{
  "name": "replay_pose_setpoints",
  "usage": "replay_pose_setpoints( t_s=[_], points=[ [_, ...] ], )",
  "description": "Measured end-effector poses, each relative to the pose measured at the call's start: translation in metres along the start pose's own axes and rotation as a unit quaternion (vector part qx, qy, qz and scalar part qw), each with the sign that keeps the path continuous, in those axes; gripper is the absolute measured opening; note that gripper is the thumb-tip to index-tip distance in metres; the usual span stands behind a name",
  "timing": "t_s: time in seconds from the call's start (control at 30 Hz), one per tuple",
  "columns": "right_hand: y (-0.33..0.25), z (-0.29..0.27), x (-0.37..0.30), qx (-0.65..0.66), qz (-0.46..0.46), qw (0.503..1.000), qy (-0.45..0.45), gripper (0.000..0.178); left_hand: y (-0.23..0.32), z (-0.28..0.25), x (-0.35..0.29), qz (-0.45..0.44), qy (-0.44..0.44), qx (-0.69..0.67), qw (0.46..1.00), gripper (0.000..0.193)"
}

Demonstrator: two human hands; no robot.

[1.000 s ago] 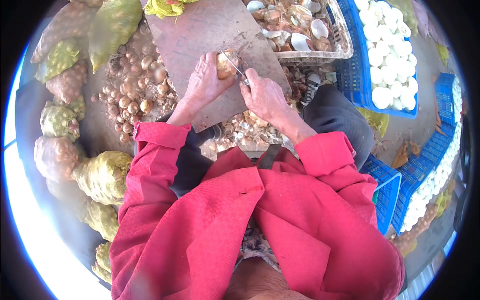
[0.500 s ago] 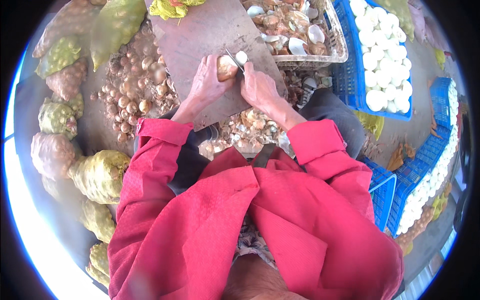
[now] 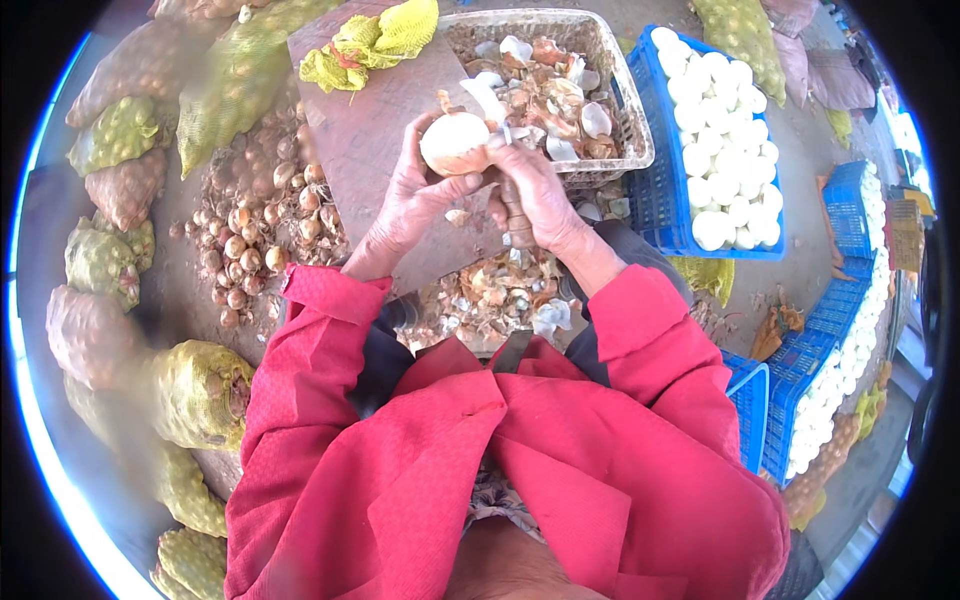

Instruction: The person peels onions one by one using a small knife, removing the outer skin and placing the peeled onions into a blue crate. Onion skins are discarded into a separate container.

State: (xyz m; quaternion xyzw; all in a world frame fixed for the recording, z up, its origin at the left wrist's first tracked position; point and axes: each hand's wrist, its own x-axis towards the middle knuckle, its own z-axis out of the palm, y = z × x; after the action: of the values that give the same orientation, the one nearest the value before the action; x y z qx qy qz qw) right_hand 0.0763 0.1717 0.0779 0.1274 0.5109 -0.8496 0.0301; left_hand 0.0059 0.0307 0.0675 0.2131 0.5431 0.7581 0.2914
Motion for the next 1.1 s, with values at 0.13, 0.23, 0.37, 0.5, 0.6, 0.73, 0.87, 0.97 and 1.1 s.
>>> replay_pose_setpoints(
  t_s=[0.13, 0.23, 0.37, 0.5, 0.6, 0.73, 0.87, 0.97, 1.1],
  points=[
    [-0.004, -0.009, 0.009, -0.211, -0.126, 0.969, -0.002, 0.056, 0.011, -0.003, 0.001, -0.034, -0.033, -0.005, 0.999, 0.070],
    [-0.014, -0.015, 0.006, -0.410, -0.214, 0.887, 0.013, 0.060, 0.014, -0.015, 0.006, -0.081, -0.044, -0.041, 0.995, 0.062],
    [-0.015, -0.020, 0.006, -0.447, -0.214, 0.865, 0.076, 0.049, 0.006, -0.015, 0.010, -0.069, -0.014, -0.029, 0.997, 0.053],
    [-0.012, -0.020, 0.005, -0.474, -0.225, 0.844, 0.116, 0.034, 0.000, -0.004, 0.014, -0.032, 0.021, -0.013, 0.999, 0.057],
    [-0.017, -0.019, 0.006, -0.461, -0.200, 0.857, 0.115, 0.030, -0.007, -0.003, 0.015, -0.009, 0.037, 0.017, 0.999, 0.060],
    [-0.017, -0.020, 0.007, -0.486, -0.132, 0.854, 0.127, 0.025, -0.008, 0.000, 0.018, 0.036, 0.038, 0.099, 0.994, 0.061],
    [-0.015, -0.019, 0.008, -0.453, -0.152, 0.867, 0.138, 0.024, -0.006, 0.003, 0.016, 0.066, 0.032, 0.144, 0.987, 0.061],
    [-0.014, -0.022, 0.011, -0.480, -0.167, 0.849, 0.148, 0.023, -0.008, 0.003, 0.017, 0.064, 0.018, 0.165, 0.984, 0.061],
    [-0.015, -0.022, 0.009, -0.501, -0.175, 0.832, 0.164, 0.027, -0.002, 0.004, 0.015, 0.032, 0.011, 0.124, 0.992, 0.061]
  ],
)
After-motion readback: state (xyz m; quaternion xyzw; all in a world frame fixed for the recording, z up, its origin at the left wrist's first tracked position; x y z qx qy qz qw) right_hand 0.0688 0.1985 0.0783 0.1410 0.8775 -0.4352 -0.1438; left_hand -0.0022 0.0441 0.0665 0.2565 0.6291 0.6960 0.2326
